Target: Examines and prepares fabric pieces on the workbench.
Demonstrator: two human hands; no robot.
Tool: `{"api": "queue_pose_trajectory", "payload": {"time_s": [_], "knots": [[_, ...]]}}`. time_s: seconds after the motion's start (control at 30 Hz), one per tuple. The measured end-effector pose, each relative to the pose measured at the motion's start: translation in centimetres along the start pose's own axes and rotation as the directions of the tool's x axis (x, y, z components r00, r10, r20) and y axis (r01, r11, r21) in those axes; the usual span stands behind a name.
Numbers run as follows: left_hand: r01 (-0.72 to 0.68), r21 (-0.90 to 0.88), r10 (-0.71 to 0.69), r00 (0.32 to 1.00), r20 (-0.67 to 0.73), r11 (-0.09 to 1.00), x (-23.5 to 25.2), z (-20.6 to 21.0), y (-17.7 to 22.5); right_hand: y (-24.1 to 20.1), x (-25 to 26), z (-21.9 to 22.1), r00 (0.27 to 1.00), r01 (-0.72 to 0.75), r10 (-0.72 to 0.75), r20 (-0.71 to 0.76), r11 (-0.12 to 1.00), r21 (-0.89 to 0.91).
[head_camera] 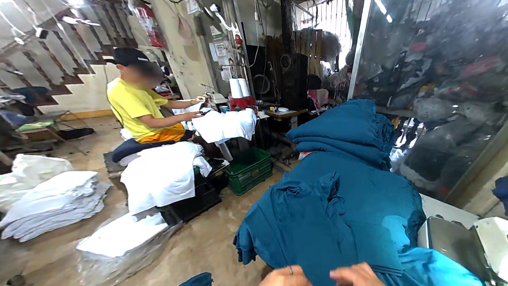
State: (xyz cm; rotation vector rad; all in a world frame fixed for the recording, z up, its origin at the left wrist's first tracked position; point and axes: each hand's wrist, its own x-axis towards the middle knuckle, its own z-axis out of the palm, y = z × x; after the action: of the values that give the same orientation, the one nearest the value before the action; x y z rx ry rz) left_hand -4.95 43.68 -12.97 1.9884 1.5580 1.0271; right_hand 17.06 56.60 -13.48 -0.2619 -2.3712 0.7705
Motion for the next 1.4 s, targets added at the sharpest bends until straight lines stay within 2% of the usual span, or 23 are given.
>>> {"api": "queue_pose_trajectory", "payload": {"time_s": [0.03,0.1,0.2,0.27,0.33,0.43,0.63,0.73,0.8,0.87,0.9,1.0,1.07,1.13,1.2,1.27,1.4], "knots": [[0.041,-0.029,-0.042,0.998,-0.051,0.999,0.9,-0.8,-0.4,0.2,1.5,-0.2,0.997,-0.076,0.076,-0.027,0.997,0.033],[0.201,-0.117,-0.216,0.966,-0.139,0.973,3.1,-2.0,-1.7,1.6,5.0,-0.1,0.969,-0.238,0.241,-0.050,0.970,0.052],[0.422,-0.146,-0.442,0.884,-0.154,0.895,6.5,-3.3,-3.8,3.2,10.0,-0.3,0.839,-0.528,0.530,0.121,0.848,-0.046],[0.495,-0.096,-0.504,0.852,-0.143,0.864,7.7,-3.5,-4.7,3.9,11.9,-0.1,0.756,-0.600,0.621,0.209,0.784,-0.158],[0.526,-0.052,-0.528,0.838,-0.138,0.849,8.0,-3.4,-5.1,4.2,12.5,0.2,0.726,-0.612,0.649,0.227,0.761,-0.215],[0.540,0.038,-0.531,0.836,-0.136,0.841,8.0,-3.4,-5.0,4.5,12.9,0.2,0.726,-0.598,0.646,0.237,0.762,-0.246],[0.550,0.363,-0.579,0.814,-0.034,0.752,9.0,-4.0,-3.6,4.7,13.9,0.1,0.685,-0.538,0.645,0.339,0.761,-0.362],[0.559,0.404,-0.605,0.796,-0.018,0.724,9.6,-4.1,-3.2,4.5,14.1,0.2,0.676,-0.539,0.653,0.341,0.754,-0.376],[0.564,0.394,-0.599,0.800,-0.042,0.725,9.7,-4.1,-2.9,4.3,13.9,-0.1,0.698,-0.538,0.639,0.322,0.766,-0.353],[0.529,0.349,-0.534,0.841,-0.089,0.773,9.2,-4.3,-2.4,3.9,13.1,-0.8,0.756,-0.514,0.584,0.296,0.809,-0.285],[0.476,0.295,-0.459,0.879,-0.127,0.829,8.9,-4.3,-2.1,3.7,12.5,-1.4,0.796,-0.493,0.538,0.277,0.842,-0.219],[0.229,0.027,-0.217,0.949,-0.230,0.973,8.7,-3.6,-0.8,3.3,9.8,-3.7,0.909,-0.406,0.395,0.134,0.911,0.070],[0.083,-0.186,-0.132,0.954,-0.269,0.979,9.4,-2.5,0.7,3.3,7.7,-5.5,0.938,-0.330,0.346,-0.026,0.911,0.249],[-0.016,-0.358,-0.089,0.957,-0.274,0.934,10.6,-0.8,2.3,3.1,5.7,-7.8,0.936,-0.261,0.322,-0.144,0.907,0.332],[-0.044,-0.499,-0.091,0.966,-0.242,0.866,12.0,1.1,3.4,2.9,3.9,-10.1,0.918,-0.253,0.350,-0.189,0.880,0.402],[-0.002,-0.567,-0.132,0.972,-0.195,0.824,13.4,2.9,3.8,3.0,2.6,-11.6,0.887,-0.309,0.424,-0.185,0.840,0.446],[0.210,-0.580,-0.306,0.949,-0.071,0.787,16.2,5.8,2.6,6.3,2.2,-12.4,0.750,-0.582,0.656,-0.082,0.714,0.389]]}}
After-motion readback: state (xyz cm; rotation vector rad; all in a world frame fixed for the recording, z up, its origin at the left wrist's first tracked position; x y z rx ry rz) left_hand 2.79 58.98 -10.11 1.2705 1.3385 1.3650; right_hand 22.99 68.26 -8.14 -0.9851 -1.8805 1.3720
